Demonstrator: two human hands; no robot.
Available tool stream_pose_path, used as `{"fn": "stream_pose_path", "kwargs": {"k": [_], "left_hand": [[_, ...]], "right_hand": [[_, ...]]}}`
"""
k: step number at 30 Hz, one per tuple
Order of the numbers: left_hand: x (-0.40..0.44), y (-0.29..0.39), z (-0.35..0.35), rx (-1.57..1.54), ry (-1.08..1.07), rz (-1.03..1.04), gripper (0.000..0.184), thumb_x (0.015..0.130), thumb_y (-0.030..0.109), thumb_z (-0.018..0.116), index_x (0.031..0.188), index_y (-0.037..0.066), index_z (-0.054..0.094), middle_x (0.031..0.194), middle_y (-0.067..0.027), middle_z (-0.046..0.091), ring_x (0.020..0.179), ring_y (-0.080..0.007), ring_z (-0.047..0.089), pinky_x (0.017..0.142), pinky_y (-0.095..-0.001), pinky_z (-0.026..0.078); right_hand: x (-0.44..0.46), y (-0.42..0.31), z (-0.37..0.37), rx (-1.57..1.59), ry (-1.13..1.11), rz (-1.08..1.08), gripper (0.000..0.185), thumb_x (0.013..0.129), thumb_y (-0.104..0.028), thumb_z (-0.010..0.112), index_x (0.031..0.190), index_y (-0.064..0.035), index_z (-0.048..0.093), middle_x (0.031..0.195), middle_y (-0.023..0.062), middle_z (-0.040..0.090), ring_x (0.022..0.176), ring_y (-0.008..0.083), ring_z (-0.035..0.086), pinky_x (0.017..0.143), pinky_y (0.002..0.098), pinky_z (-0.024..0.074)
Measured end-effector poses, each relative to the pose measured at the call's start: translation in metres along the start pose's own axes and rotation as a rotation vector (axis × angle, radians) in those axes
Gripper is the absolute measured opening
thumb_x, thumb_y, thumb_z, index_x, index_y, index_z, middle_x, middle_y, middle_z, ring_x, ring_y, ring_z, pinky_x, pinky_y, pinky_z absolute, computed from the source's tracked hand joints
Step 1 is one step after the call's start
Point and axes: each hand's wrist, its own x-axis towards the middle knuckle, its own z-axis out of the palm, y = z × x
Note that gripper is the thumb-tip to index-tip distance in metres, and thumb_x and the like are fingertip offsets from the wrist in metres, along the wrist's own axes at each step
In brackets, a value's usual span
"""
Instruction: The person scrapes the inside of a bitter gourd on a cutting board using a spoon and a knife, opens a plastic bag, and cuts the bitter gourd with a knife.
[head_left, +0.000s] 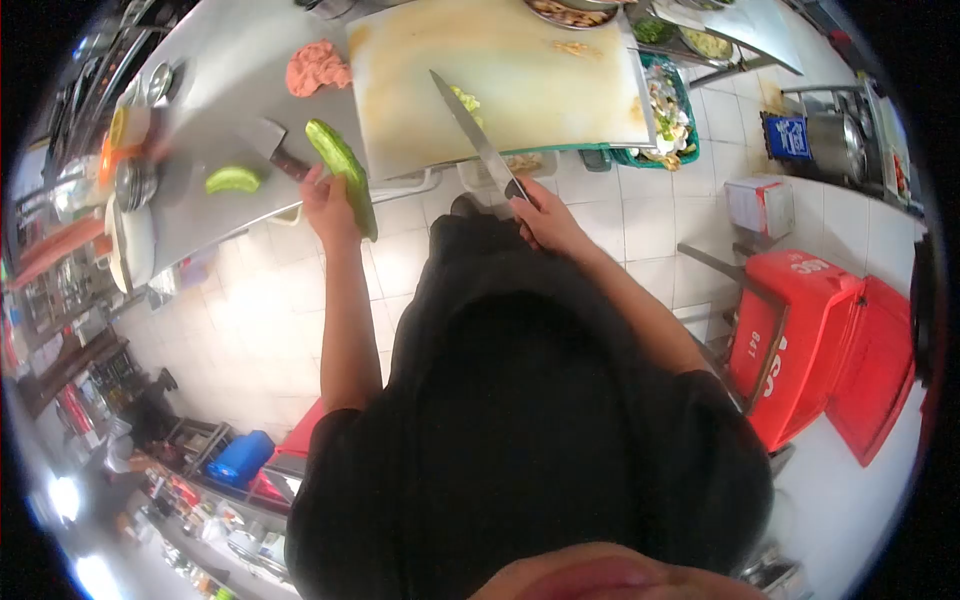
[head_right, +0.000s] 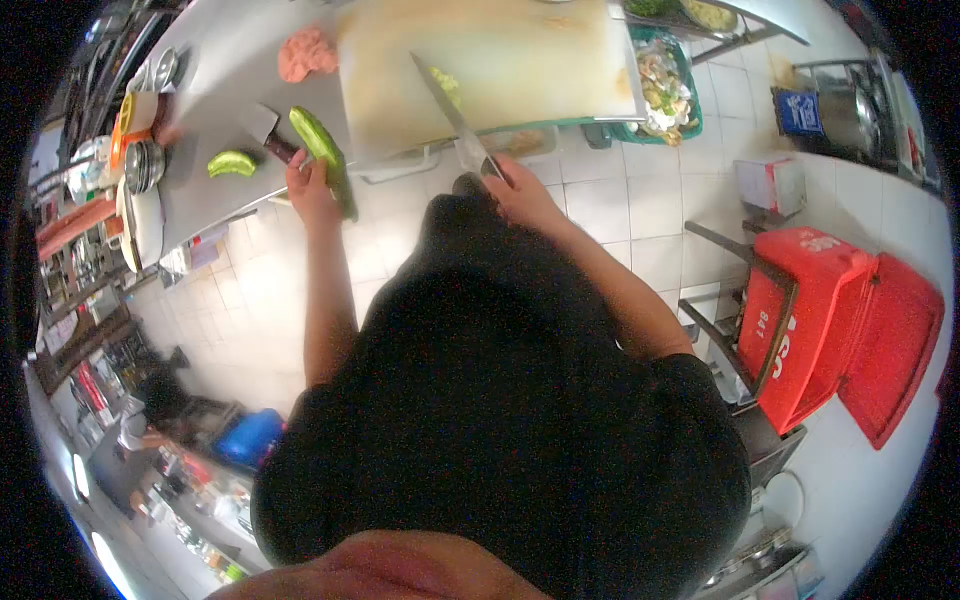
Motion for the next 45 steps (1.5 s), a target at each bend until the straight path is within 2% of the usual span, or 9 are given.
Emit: {"fn": "stream_pose_path", "kwargs": {"k": [10, 12, 16, 19, 20, 23, 30, 42, 45], "left_hand": [[-0.021, -0.021, 0.048, 0.023, -0.163, -0.051, 0.041, 0.090, 0.000, 0.058, 0.128, 0.002, 0.044, 0.096, -0.0106, 0.064, 0.084, -0.0165, 0.061, 0.071, -0.0279, 0.050], [-0.023, -0.021, 0.056, 0.038, -0.162, -0.047, 0.041, 0.090, 0.000, 0.058, 0.128, 0.002, 0.044, 0.096, -0.0105, 0.064, 0.083, -0.0169, 0.062, 0.070, -0.0284, 0.050], [-0.022, -0.020, 0.069, 0.036, -0.153, -0.020, 0.041, 0.089, 0.000, 0.059, 0.127, 0.001, 0.043, 0.095, -0.0107, 0.064, 0.082, -0.0174, 0.062, 0.069, -0.0294, 0.051], [-0.023, -0.021, 0.074, 0.001, -0.153, -0.021, 0.042, 0.089, -0.001, 0.059, 0.127, 0.000, 0.043, 0.094, -0.0107, 0.064, 0.082, -0.0178, 0.062, 0.069, -0.0299, 0.051], [-0.023, -0.021, 0.076, 0.002, -0.157, -0.019, 0.042, 0.089, -0.002, 0.059, 0.127, -0.001, 0.043, 0.094, -0.0108, 0.064, 0.082, -0.0178, 0.062, 0.069, -0.0299, 0.052], [-0.019, -0.019, 0.081, 0.016, -0.157, -0.007, 0.043, 0.088, -0.003, 0.059, 0.127, -0.001, 0.042, 0.094, -0.0111, 0.064, 0.082, -0.0181, 0.063, 0.069, -0.0301, 0.052], [-0.024, -0.020, 0.088, 0.044, -0.159, -0.018, 0.044, 0.088, -0.005, 0.058, 0.128, -0.001, 0.042, 0.091, -0.0125, 0.065, 0.079, -0.0198, 0.064, 0.067, -0.0316, 0.053], [-0.008, -0.033, 0.082, -0.032, -0.120, 0.002, 0.044, 0.088, -0.003, 0.057, 0.129, -0.001, 0.043, 0.097, -0.0123, 0.063, 0.085, -0.0209, 0.063, 0.072, -0.0336, 0.054], [-0.020, -0.018, 0.092, -0.047, -0.074, -0.026, 0.043, 0.088, -0.003, 0.056, 0.129, 0.000, 0.042, 0.100, -0.0125, 0.062, 0.086, -0.0208, 0.062, 0.072, -0.0341, 0.053]], "right_hand": [[-0.041, 0.028, -0.062, 0.110, 0.355, -0.081, 0.042, 0.097, -0.018, 0.052, 0.138, -0.0124, 0.046, 0.075, 0.0003, 0.050, 0.048, 0.0069, 0.046, 0.041, 0.0237, 0.0391], [-0.049, 0.034, -0.071, -0.078, 0.399, -0.115, 0.043, 0.095, -0.019, 0.054, 0.136, -0.0087, 0.049, 0.096, 0.0098, 0.061, 0.079, 0.0198, 0.058, 0.070, 0.0317, 0.0466], [-0.068, 0.020, -0.067, -0.269, 0.195, -0.041, 0.045, 0.094, -0.021, 0.056, 0.136, -0.0075, 0.049, 0.121, 0.0183, 0.063, 0.111, 0.0309, 0.060, 0.097, 0.0380, 0.0452], [-0.062, 0.032, -0.065, -0.291, 0.013, -0.305, 0.046, 0.094, -0.023, 0.056, 0.137, -0.0092, 0.049, 0.119, 0.0177, 0.064, 0.110, 0.0298, 0.061, 0.096, 0.0375, 0.0458], [-0.061, 0.035, -0.065, -0.261, 0.006, -0.254, 0.047, 0.093, -0.023, 0.057, 0.137, -0.0087, 0.049, 0.119, 0.0167, 0.064, 0.108, 0.0279, 0.061, 0.095, 0.0381, 0.0463], [-0.064, 0.036, -0.072, -0.121, 0.075, -0.087, 0.044, 0.096, -0.018, 0.054, 0.140, -0.0125, 0.048, 0.078, 0.0003, 0.056, 0.061, 0.0077, 0.051, 0.056, 0.0243, 0.0455], [-0.093, 0.026, -0.115, 0.086, 0.326, 0.047, 0.043, 0.095, -0.022, 0.057, 0.136, -0.0139, 0.053, 0.071, -0.0025, 0.052, 0.048, 0.0068, 0.043, 0.042, 0.0247, 0.0372], [-0.127, 0.039, -0.189, -0.035, 0.598, -0.020, 0.046, 0.094, -0.023, 0.058, 0.138, -0.0122, 0.051, 0.073, 0.0001, 0.057, 0.051, 0.0061, 0.044, 0.043, 0.0249, 0.0397], [-0.124, 0.024, -0.141, -0.152, 0.315, -0.030, 0.047, 0.091, -0.024, 0.062, 0.135, -0.0097, 0.054, 0.104, 0.0125, 0.069, 0.084, 0.0191, 0.063, 0.077, 0.0336, 0.0522]]}}
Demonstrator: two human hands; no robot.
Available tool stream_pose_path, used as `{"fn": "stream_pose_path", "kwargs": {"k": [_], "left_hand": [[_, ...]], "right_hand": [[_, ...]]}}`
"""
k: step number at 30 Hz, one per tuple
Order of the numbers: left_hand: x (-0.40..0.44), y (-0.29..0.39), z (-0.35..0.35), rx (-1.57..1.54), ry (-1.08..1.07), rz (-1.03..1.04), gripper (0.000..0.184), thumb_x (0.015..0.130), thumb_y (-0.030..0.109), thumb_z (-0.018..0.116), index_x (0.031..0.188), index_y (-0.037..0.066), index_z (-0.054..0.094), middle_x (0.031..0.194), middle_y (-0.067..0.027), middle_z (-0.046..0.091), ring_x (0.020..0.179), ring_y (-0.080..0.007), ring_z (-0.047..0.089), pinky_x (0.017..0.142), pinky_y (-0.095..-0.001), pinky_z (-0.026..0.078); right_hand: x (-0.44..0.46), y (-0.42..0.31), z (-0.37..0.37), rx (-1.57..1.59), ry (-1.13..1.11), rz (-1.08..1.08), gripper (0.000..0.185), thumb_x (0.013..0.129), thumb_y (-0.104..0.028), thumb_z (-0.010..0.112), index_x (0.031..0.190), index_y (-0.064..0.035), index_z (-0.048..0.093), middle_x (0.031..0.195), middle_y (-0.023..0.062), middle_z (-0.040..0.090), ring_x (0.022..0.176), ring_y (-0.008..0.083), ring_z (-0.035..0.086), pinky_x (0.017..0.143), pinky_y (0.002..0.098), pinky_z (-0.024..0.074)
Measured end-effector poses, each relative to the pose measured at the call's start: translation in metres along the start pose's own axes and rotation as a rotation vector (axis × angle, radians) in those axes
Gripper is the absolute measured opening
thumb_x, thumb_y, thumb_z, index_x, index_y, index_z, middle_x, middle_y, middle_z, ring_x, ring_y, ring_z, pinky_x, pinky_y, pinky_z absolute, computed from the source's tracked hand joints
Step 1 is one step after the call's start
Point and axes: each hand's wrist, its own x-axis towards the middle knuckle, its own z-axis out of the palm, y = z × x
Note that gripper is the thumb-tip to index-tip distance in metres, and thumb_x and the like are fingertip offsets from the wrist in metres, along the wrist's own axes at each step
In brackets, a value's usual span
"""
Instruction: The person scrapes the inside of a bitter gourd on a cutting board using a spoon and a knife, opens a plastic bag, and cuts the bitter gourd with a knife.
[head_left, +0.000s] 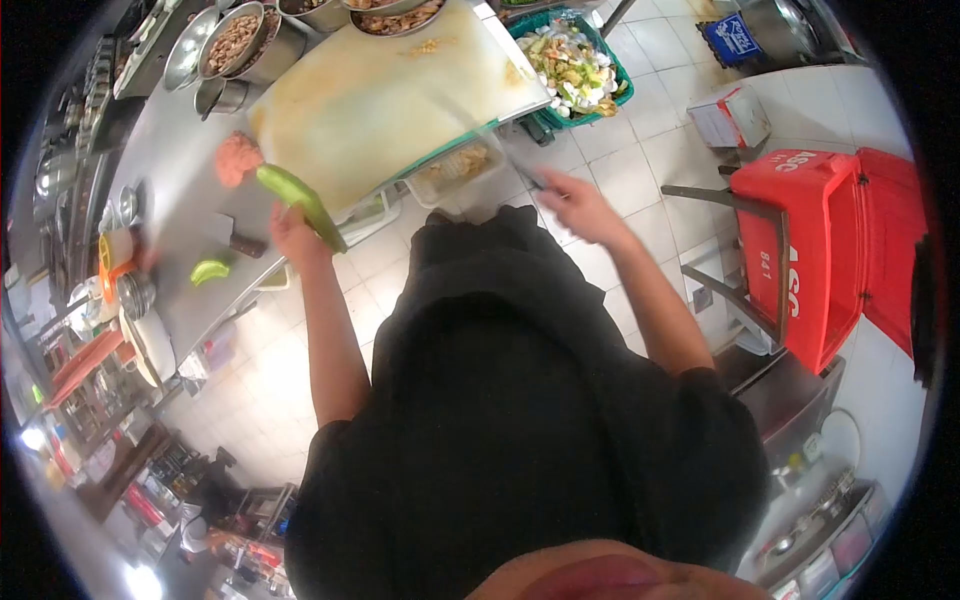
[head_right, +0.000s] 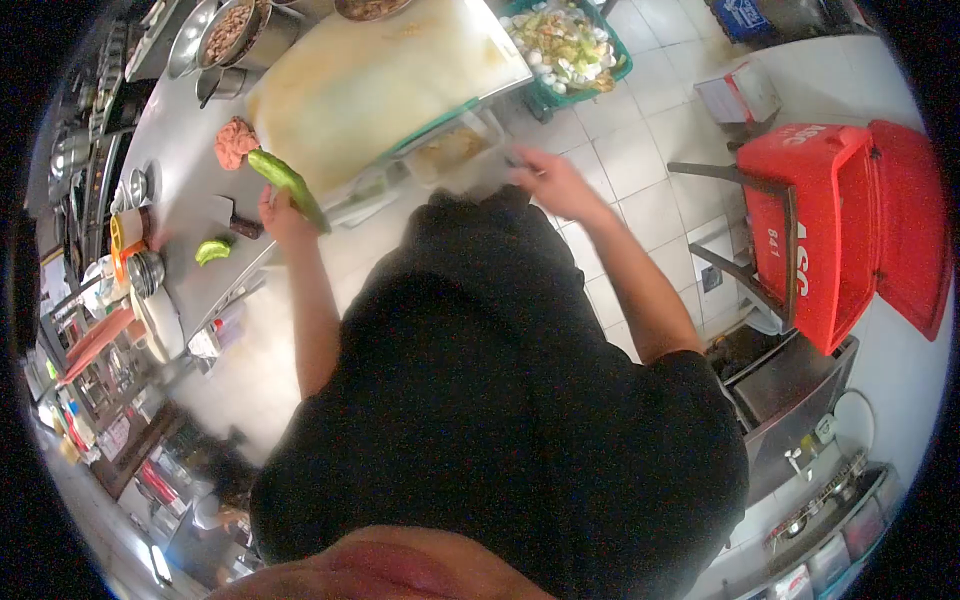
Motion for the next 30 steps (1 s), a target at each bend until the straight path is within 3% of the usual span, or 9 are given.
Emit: {"fn": "stream_pose_path", "kwargs": {"k": [1, 2, 3, 8, 13, 15, 17, 21, 30], "left_hand": [[0.004, 0.001, -0.003, 0.000, 0.019, 0.002, 0.043, 0.088, -0.003, 0.056, 0.129, 0.001, 0.042, 0.101, -0.0127, 0.061, 0.087, -0.0210, 0.062, 0.072, -0.0344, 0.053], [0.006, 0.002, -0.005, 0.002, 0.041, 0.006, 0.043, 0.088, -0.003, 0.056, 0.129, 0.001, 0.042, 0.102, -0.0129, 0.061, 0.087, -0.0211, 0.061, 0.071, -0.0346, 0.053], [0.007, 0.002, -0.006, -0.010, 0.041, 0.008, 0.044, 0.088, -0.003, 0.056, 0.129, 0.001, 0.042, 0.102, -0.0129, 0.061, 0.087, -0.0214, 0.061, 0.071, -0.0347, 0.053], [0.032, 0.007, -0.030, -0.011, 0.062, 0.148, 0.045, 0.087, -0.004, 0.056, 0.129, 0.002, 0.039, 0.101, -0.0136, 0.061, 0.086, -0.0222, 0.061, 0.073, -0.0348, 0.053], [0.027, 0.025, -0.030, -0.058, 0.148, 0.127, 0.040, 0.086, -0.007, 0.059, 0.122, 0.004, 0.046, 0.096, -0.0130, 0.064, 0.083, -0.0216, 0.064, 0.071, -0.0352, 0.054], [0.026, 0.024, -0.034, -0.041, 0.163, 0.121, 0.040, 0.086, -0.007, 0.059, 0.122, 0.003, 0.046, 0.095, -0.0123, 0.064, 0.083, -0.0208, 0.064, 0.070, -0.0344, 0.054], [0.024, 0.026, -0.030, -0.022, 0.182, 0.108, 0.040, 0.086, -0.006, 0.059, 0.122, 0.003, 0.045, 0.093, -0.0114, 0.064, 0.083, -0.0200, 0.063, 0.071, -0.0338, 0.054], [0.045, 0.001, -0.042, 0.030, 0.096, 0.113, 0.039, 0.086, -0.005, 0.060, 0.122, 0.002, 0.045, 0.090, -0.0113, 0.064, 0.079, -0.0190, 0.063, 0.068, -0.0320, 0.053], [0.104, -0.019, 0.011, 0.396, -0.097, 0.260, 0.044, 0.084, 0.001, 0.063, 0.126, 0.000, 0.048, 0.080, -0.0070, 0.062, 0.071, -0.0138, 0.058, 0.064, -0.0275, 0.048]], "right_hand": [[0.005, 0.004, 0.017, -0.121, -0.084, -0.140, 0.046, 0.090, -0.023, 0.062, 0.133, -0.0087, 0.055, 0.110, 0.0159, 0.068, 0.094, 0.0263, 0.066, 0.085, 0.0371, 0.0514], [0.013, 0.011, 0.035, -0.199, -0.146, -0.354, 0.048, 0.091, -0.021, 0.061, 0.137, -0.0118, 0.051, 0.103, 0.0121, 0.068, 0.086, 0.0192, 0.064, 0.079, 0.0338, 0.0511], [0.020, 0.008, 0.052, -0.235, -0.229, -0.410, 0.048, 0.091, -0.021, 0.061, 0.137, -0.0113, 0.051, 0.112, 0.0155, 0.067, 0.099, 0.0220, 0.063, 0.090, 0.0357, 0.0475], [0.060, -0.024, 0.109, -0.210, -0.613, -0.319, 0.049, 0.093, -0.033, 0.054, 0.136, -0.0103, 0.049, 0.126, 0.0192, 0.060, 0.115, 0.0340, 0.058, 0.098, 0.0388, 0.0443], [0.070, 0.002, 0.128, -0.205, -0.403, -0.370, 0.048, 0.094, -0.032, 0.054, 0.134, -0.0076, 0.050, 0.109, 0.0183, 0.065, 0.103, 0.0330, 0.061, 0.090, 0.0421, 0.0457], [0.048, 0.005, 0.105, -0.055, -0.300, -0.135, 0.043, 0.094, -0.021, 0.056, 0.136, -0.0100, 0.052, 0.077, 0.0022, 0.057, 0.059, 0.0123, 0.052, 0.053, 0.0281, 0.0440], [0.023, -0.001, 0.073, 0.261, -0.179, 0.129, 0.045, 0.095, -0.019, 0.056, 0.138, -0.0101, 0.050, 0.070, -0.0026, 0.049, 0.048, 0.0060, 0.044, 0.041, 0.0233, 0.0338], [0.005, 0.017, 0.016, 0.362, 0.305, 0.150, 0.044, 0.094, -0.017, 0.059, 0.137, -0.0104, 0.052, 0.074, -0.0021, 0.051, 0.048, 0.0043, 0.041, 0.040, 0.0220, 0.0333], [-0.003, -0.004, 0.025, 0.303, 0.267, 0.132, 0.044, 0.095, -0.016, 0.056, 0.138, -0.0074, 0.050, 0.075, -0.0007, 0.050, 0.047, 0.0054, 0.043, 0.038, 0.0220, 0.0325]]}}
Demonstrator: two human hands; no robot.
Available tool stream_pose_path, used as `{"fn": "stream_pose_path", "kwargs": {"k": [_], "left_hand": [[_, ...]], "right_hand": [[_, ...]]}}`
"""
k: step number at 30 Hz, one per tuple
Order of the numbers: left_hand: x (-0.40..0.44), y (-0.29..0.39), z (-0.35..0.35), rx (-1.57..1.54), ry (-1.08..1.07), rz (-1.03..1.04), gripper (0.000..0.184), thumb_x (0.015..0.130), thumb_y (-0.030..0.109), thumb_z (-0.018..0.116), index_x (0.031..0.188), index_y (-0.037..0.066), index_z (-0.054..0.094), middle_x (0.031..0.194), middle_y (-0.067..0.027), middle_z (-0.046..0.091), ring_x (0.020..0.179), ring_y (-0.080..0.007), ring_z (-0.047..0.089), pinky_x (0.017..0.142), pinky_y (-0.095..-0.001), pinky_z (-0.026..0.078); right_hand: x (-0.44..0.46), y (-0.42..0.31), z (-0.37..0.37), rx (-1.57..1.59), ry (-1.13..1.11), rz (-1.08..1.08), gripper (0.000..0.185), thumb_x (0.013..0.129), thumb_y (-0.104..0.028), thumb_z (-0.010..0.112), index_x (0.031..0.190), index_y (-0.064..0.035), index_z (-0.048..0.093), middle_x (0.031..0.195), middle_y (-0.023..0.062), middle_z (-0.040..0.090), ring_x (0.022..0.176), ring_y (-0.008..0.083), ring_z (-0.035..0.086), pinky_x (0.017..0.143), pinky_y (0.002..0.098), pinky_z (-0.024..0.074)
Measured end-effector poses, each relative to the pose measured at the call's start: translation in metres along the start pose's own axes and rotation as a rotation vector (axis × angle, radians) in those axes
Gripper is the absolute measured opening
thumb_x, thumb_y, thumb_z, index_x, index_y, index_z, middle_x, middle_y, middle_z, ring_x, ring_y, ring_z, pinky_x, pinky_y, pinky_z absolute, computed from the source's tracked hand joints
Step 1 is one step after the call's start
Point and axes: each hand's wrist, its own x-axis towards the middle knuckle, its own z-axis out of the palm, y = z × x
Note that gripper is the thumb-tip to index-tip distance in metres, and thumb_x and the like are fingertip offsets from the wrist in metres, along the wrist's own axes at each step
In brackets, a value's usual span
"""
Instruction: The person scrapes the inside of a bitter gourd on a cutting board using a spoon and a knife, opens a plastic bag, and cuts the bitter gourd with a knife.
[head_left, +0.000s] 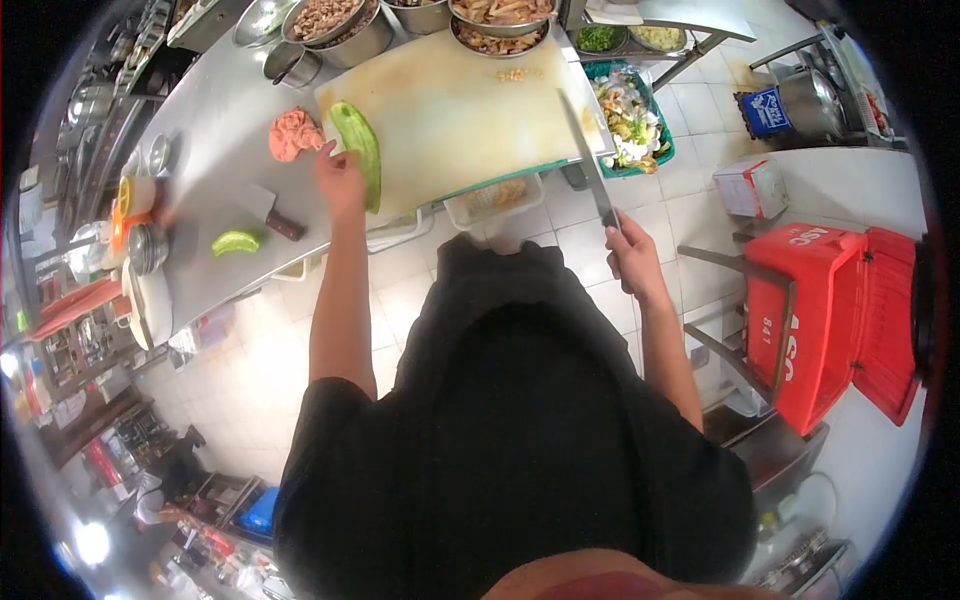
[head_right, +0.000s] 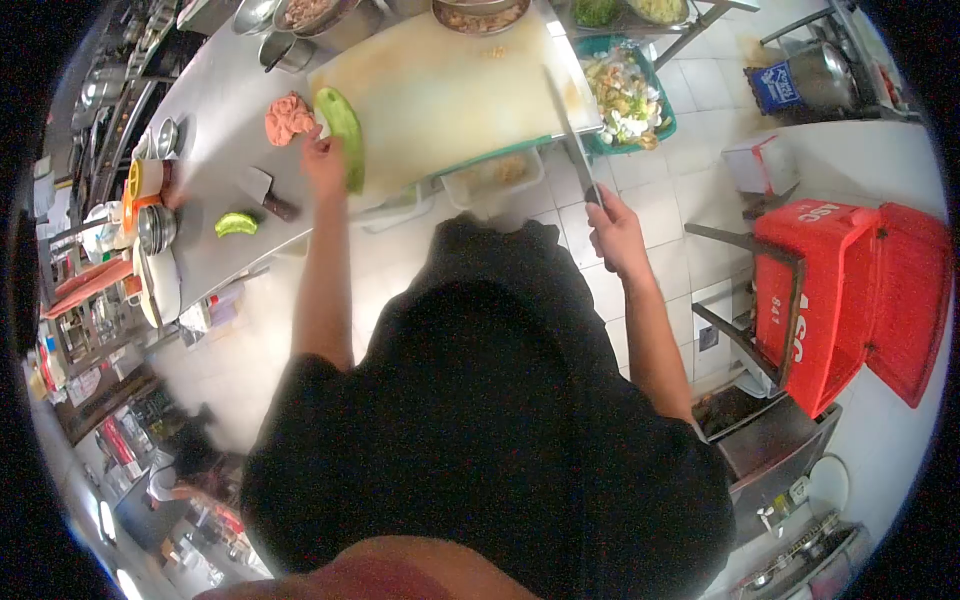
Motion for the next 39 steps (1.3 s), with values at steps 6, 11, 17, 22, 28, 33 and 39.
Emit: {"fn": "stream_pose_path", "kwargs": {"k": [6, 11, 17, 22, 28, 33, 39], "left_hand": [[0.041, -0.033, 0.012, 0.273, -0.151, 0.172, 0.043, 0.081, 0.004, 0.062, 0.124, 0.001, 0.052, 0.079, -0.0073, 0.062, 0.070, -0.0160, 0.058, 0.066, -0.0311, 0.048], [0.071, -0.020, -0.011, 0.510, 0.026, 0.664, 0.034, 0.083, 0.005, 0.061, 0.117, 0.001, 0.056, 0.087, -0.0072, 0.061, 0.077, -0.0200, 0.059, 0.069, -0.0335, 0.049], [0.107, 0.020, -0.042, 0.168, -0.063, 0.751, 0.026, 0.082, 0.012, 0.062, 0.106, 0.003, 0.059, 0.099, -0.0110, 0.065, 0.088, -0.0289, 0.063, 0.077, -0.0396, 0.052], [0.136, -0.009, -0.057, 0.622, 0.055, 0.794, 0.029, 0.079, 0.021, 0.063, 0.104, 0.007, 0.061, 0.101, -0.0120, 0.066, 0.093, -0.0312, 0.063, 0.080, -0.0420, 0.053], [0.136, -0.007, -0.064, 0.784, -0.019, 0.711, 0.036, 0.079, 0.020, 0.062, 0.113, 0.011, 0.062, 0.116, -0.0094, 0.064, 0.108, -0.0306, 0.058, 0.092, -0.0432, 0.048], [0.135, -0.020, -0.064, 0.622, -0.070, 0.807, 0.034, 0.081, 0.026, 0.064, 0.112, 0.011, 0.064, 0.111, -0.0128, 0.064, 0.107, -0.0332, 0.059, 0.092, -0.0457, 0.047], [0.100, -0.029, -0.079, 0.555, -0.181, 0.570, 0.028, 0.077, 0.013, 0.064, 0.104, 0.015, 0.068, 0.110, -0.0105, 0.066, 0.107, -0.0301, 0.060, 0.094, -0.0425, 0.047]], "right_hand": [[0.011, -0.002, -0.026, -0.054, 0.202, -0.063, 0.045, 0.094, -0.015, 0.057, 0.138, -0.0077, 0.051, 0.072, -0.0020, 0.050, 0.047, 0.0048, 0.042, 0.040, 0.0236, 0.0345], [0.014, -0.006, -0.041, -0.175, 0.133, -0.047, 0.046, 0.093, -0.016, 0.059, 0.137, -0.0091, 0.052, 0.074, -0.0018, 0.052, 0.049, 0.0052, 0.042, 0.043, 0.0245, 0.0358], [0.039, 0.016, -0.054, -0.133, 0.291, -0.019, 0.047, 0.094, -0.019, 0.059, 0.138, -0.0087, 0.051, 0.075, 0.0003, 0.052, 0.050, 0.0061, 0.045, 0.040, 0.0237, 0.0356], [0.041, 0.007, -0.033, -0.288, 0.411, -0.054, 0.044, 0.094, -0.021, 0.056, 0.136, -0.0085, 0.052, 0.070, 0.0017, 0.053, 0.046, 0.0077, 0.046, 0.038, 0.0255, 0.0358], [0.057, 0.018, 0.012, -0.409, 0.347, -0.065, 0.034, 0.092, -0.021, 0.056, 0.121, -0.0043, 0.057, 0.063, 0.0015, 0.052, 0.045, 0.0107, 0.047, 0.041, 0.0300, 0.0402], [0.046, 0.023, 0.017, -0.605, 0.475, -0.273, 0.040, 0.092, -0.015, 0.059, 0.129, -0.0020, 0.054, 0.081, 0.0102, 0.063, 0.070, 0.0173, 0.061, 0.067, 0.0323, 0.0509], [0.023, 0.022, 0.052, -0.672, 0.358, -0.654, 0.046, 0.086, -0.006, 0.065, 0.130, -0.0010, 0.053, 0.108, 0.0192, 0.065, 0.094, 0.0285, 0.065, 0.084, 0.0362, 0.0511]]}}
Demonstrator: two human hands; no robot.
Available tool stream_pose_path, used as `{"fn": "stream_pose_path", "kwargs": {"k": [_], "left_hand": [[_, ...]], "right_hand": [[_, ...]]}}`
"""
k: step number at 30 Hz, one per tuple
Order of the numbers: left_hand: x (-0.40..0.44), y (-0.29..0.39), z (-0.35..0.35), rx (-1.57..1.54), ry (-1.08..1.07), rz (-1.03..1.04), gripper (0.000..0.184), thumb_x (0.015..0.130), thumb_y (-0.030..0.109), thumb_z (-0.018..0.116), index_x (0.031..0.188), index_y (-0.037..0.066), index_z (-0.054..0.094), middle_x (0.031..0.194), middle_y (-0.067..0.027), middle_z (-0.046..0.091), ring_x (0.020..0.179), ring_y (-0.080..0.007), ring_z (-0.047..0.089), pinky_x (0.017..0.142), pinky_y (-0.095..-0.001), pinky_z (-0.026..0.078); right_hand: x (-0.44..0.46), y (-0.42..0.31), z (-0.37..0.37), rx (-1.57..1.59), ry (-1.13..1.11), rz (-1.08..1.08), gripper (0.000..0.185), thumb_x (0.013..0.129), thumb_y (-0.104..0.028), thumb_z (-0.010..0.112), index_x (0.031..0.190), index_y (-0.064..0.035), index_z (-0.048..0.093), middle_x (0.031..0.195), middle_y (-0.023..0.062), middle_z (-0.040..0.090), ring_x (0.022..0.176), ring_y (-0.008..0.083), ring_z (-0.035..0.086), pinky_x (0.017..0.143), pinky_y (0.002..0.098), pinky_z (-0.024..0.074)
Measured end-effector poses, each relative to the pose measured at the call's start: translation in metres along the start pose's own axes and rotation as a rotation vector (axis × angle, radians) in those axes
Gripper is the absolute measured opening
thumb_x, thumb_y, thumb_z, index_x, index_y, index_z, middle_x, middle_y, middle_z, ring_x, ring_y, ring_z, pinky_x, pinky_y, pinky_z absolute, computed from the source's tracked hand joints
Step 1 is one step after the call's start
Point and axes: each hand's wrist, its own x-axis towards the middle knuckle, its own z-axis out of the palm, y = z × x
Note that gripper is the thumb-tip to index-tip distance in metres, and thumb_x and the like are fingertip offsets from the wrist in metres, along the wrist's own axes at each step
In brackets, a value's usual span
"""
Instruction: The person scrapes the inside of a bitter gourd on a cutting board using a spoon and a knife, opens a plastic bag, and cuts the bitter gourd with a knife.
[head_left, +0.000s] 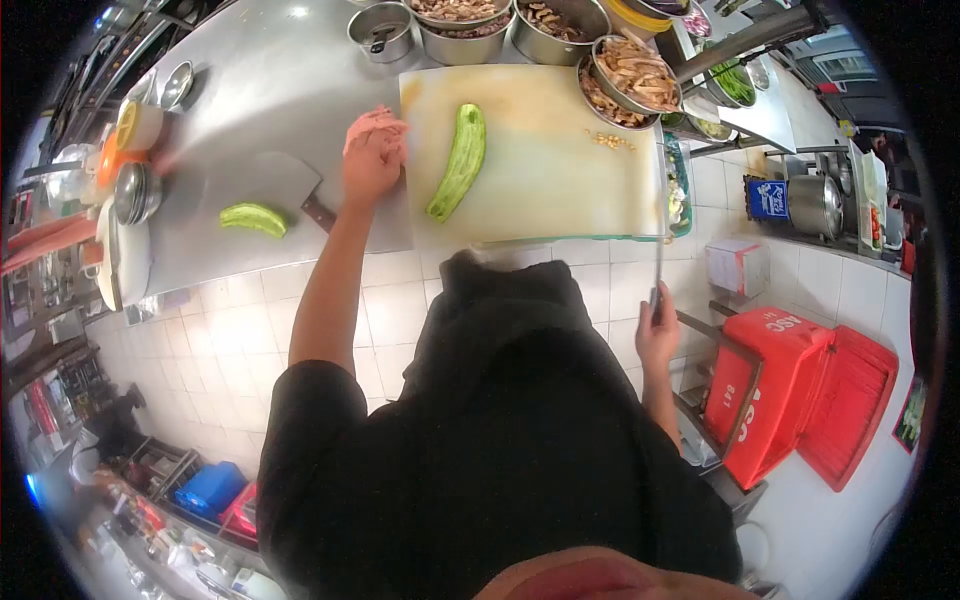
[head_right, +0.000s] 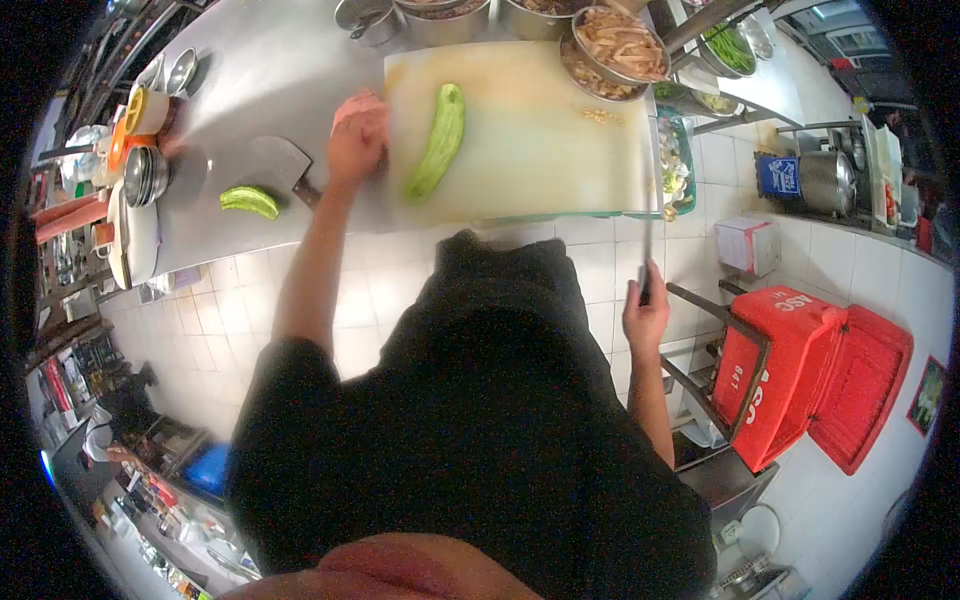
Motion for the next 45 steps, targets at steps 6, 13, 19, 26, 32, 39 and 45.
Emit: {"fn": "stream_pose_path", "kwargs": {"k": [6, 13, 19, 26, 32, 39, 45], "left_hand": [[-0.031, 0.020, -0.018, -0.086, -0.010, 0.070, 0.015, 0.085, 0.005, 0.058, 0.098, 0.009, 0.066, 0.099, -0.0127, 0.067, 0.098, -0.0313, 0.062, 0.087, -0.0391, 0.049], [-0.106, 0.023, -0.010, -0.810, 0.077, -0.585, 0.014, 0.088, 0.003, 0.055, 0.100, 0.005, 0.063, 0.099, -0.0062, 0.066, 0.093, -0.0192, 0.062, 0.079, -0.0296, 0.048], [-0.136, 0.146, -0.048, -1.101, 0.343, -0.963, 0.018, 0.089, 0.003, 0.049, 0.104, 0.001, 0.059, 0.089, -0.0049, 0.064, 0.075, -0.0115, 0.060, 0.065, -0.0246, 0.048], [-0.118, 0.233, -0.067, -1.123, 0.500, -0.762, 0.038, 0.090, 0.002, 0.053, 0.128, 0.004, 0.052, 0.121, -0.0051, 0.058, 0.113, -0.0156, 0.055, 0.096, -0.0308, 0.044], [-0.172, 0.190, -0.072, -0.846, 0.536, -0.750, 0.042, 0.086, 0.000, 0.061, 0.128, 0.003, 0.054, 0.118, -0.0058, 0.060, 0.102, -0.0134, 0.055, 0.086, -0.0316, 0.049], [-0.360, 0.136, -0.077, -0.641, 0.286, -1.337, 0.041, 0.087, 0.018, 0.061, 0.125, 0.004, 0.058, 0.114, -0.0106, 0.065, 0.102, -0.0212, 0.060, 0.082, -0.0346, 0.051], [-0.548, 0.094, -0.112, -0.690, 0.526, -1.618, 0.039, 0.085, 0.014, 0.062, 0.123, 0.004, 0.060, 0.102, -0.0112, 0.066, 0.085, -0.0195, 0.061, 0.069, -0.0327, 0.051]], "right_hand": [[0.061, -0.089, 0.055, -0.101, -0.213, -0.081, 0.041, 0.083, -0.015, 0.068, 0.122, -0.0093, 0.055, 0.108, 0.0164, 0.064, 0.094, 0.0371, 0.064, 0.080, 0.0423, 0.0522], [0.149, -0.104, 0.104, -0.141, -0.256, -0.544, 0.047, 0.082, -0.016, 0.067, 0.125, -0.0060, 0.052, 0.109, 0.0170, 0.059, 0.091, 0.0348, 0.062, 0.082, 0.0434, 0.0505], [0.121, -0.195, 0.125, 0.552, -1.154, -0.195, 0.055, 0.082, -0.006, 0.068, 0.134, -0.0045, 0.051, 0.119, 0.0111, 0.057, 0.081, 0.0156, 0.064, 0.070, 0.0301, 0.0535], [0.083, -0.242, 0.211, 0.745, -1.122, -0.593, 0.062, 0.076, -0.008, 0.072, 0.134, -0.0072, 0.049, 0.121, 0.0137, 0.061, 0.109, 0.0211, 0.061, 0.088, 0.0348, 0.0509], [0.113, -0.318, 0.219, 0.449, -0.893, -0.986, 0.061, 0.071, -0.008, 0.073, 0.129, -0.0164, 0.055, 0.122, 0.0161, 0.059, 0.114, 0.0342, 0.057, 0.093, 0.0413, 0.0483], [0.079, -0.311, 0.321, -0.120, -0.768, -1.202, 0.044, 0.079, -0.035, 0.067, 0.117, -0.0149, 0.059, 0.134, 0.0135, 0.050, 0.122, 0.0370, 0.047, 0.099, 0.0446, 0.0440], [0.024, -0.315, 0.302, 0.030, -0.899, -1.378, 0.043, 0.077, -0.027, 0.067, 0.114, -0.0081, 0.060, 0.120, 0.0177, 0.057, 0.114, 0.0384, 0.053, 0.093, 0.0441, 0.0470]]}}
